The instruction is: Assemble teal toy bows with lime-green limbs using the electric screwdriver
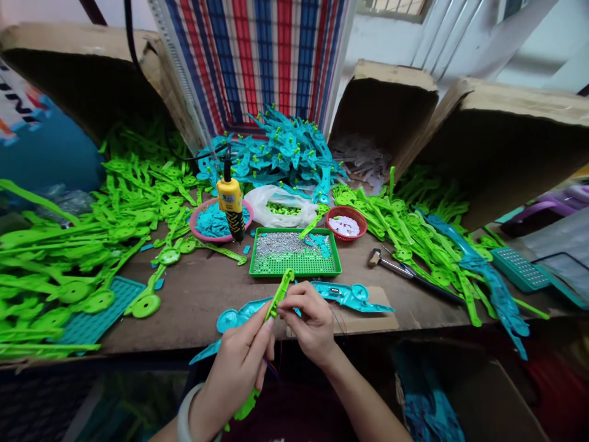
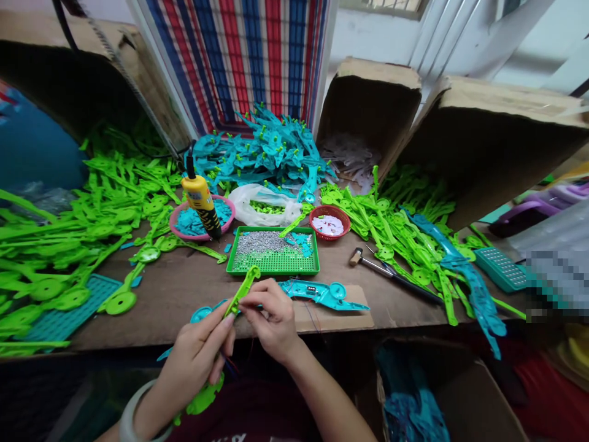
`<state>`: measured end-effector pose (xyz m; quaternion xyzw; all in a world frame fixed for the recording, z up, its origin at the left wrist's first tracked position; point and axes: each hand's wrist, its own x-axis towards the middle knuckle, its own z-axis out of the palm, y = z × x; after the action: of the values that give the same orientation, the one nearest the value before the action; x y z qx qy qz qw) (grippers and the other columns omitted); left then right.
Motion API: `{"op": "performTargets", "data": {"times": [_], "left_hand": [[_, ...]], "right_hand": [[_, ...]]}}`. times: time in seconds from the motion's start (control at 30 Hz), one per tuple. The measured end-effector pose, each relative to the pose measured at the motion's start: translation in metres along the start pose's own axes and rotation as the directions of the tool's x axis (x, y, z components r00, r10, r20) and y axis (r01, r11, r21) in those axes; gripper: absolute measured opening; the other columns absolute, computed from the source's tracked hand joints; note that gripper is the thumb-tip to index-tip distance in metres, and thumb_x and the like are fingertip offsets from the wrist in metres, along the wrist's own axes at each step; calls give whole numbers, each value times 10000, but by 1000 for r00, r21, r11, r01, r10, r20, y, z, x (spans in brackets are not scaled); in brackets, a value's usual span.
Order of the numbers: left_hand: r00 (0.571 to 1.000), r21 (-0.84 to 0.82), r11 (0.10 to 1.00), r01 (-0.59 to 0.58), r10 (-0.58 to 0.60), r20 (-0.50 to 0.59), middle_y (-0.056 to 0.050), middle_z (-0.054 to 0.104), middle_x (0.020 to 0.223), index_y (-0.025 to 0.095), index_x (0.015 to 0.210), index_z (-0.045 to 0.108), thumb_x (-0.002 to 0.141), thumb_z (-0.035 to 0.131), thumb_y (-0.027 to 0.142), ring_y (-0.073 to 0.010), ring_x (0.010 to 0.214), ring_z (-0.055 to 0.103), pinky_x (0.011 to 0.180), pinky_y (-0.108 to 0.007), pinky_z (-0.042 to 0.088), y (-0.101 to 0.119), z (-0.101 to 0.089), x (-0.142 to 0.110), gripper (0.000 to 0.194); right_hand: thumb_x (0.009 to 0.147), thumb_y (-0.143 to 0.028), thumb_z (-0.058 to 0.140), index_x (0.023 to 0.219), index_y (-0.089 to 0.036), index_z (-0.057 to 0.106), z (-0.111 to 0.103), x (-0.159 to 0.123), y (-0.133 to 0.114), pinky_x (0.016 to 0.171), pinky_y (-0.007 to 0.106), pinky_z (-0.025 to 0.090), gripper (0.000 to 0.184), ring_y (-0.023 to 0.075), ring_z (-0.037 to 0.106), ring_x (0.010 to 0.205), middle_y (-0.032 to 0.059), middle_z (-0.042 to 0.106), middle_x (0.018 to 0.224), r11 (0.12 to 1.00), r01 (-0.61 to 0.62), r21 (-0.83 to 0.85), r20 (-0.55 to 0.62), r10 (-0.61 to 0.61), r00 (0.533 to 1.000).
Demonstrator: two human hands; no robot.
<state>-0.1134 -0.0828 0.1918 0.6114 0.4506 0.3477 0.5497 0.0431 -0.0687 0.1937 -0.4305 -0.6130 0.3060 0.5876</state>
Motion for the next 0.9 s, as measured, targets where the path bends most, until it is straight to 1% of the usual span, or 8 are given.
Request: {"op": "performTargets", "data": {"times": [0.17,0.23,0.33,0.43,0.5,0.63,0.77,0.9], "left_hand": [[999,10,998,-55,54,4,56,538,548,167,1273,601,1008,398,452,-76,301,473,346,-186,392,-3,0,0,439],[997,44,997,-71,71,0,63,516,519,175,1085,646,1010,397,434,-77,297,456,362,-197,387,-4,-1,1,367],[994,140,984,-108,112,-14,45,526,513,203,791,598,1008,398,396,-97,369,501,477,-224,442,0,-12,5,353],[979,248,948,-200,202,20,-38,675,761,215,785,627,977,462,377,-186,760,660,759,-290,510,13,-34,12,301],[976,213,953,-214,204,70,-59,694,899,214,795,669,930,556,380,-224,950,635,873,-323,489,21,-52,19,242],[994,-130,991,10,-24,-109,-1,609,680,167,760,663,812,716,463,-149,655,569,648,-259,479,17,-87,33,305],[932,-301,953,35,-140,-335,45,550,695,172,923,643,766,729,557,-99,623,522,580,-201,458,-10,-119,36,424],[884,-405,909,97,-265,-384,48,534,668,170,830,635,650,831,541,-87,613,510,538,-169,452,-42,-138,28,457]], "right_hand": [[741,-375,806,909,-239,639,9,2,3,678,276,527,273,162,580,813,35,590,926,921,-241,305,-96,281,955],[726,-394,815,1006,-229,628,12,4,3,740,293,545,375,168,611,829,43,642,929,814,-394,428,61,409,911],[776,-362,775,982,-190,666,11,16,-4,812,314,539,290,160,647,783,29,687,814,715,-543,441,289,460,840],[786,-345,767,881,-182,680,10,45,-18,779,293,534,208,143,650,747,1,678,761,762,-520,385,359,395,845],[785,-341,770,822,-179,668,17,71,-27,758,278,529,195,135,639,760,-9,664,768,838,-466,284,462,306,832],[830,-281,724,1016,-177,648,49,105,-25,720,247,522,226,113,608,771,-14,640,827,920,-356,164,566,208,798],[819,-346,749,1342,-164,484,67,85,-1,791,306,550,614,167,646,930,80,665,1055,939,-343,1,534,289,794],[793,-354,779,1404,-173,436,55,45,26,764,320,550,724,188,647,939,120,655,1145,934,-281,-223,500,357,789]]}}
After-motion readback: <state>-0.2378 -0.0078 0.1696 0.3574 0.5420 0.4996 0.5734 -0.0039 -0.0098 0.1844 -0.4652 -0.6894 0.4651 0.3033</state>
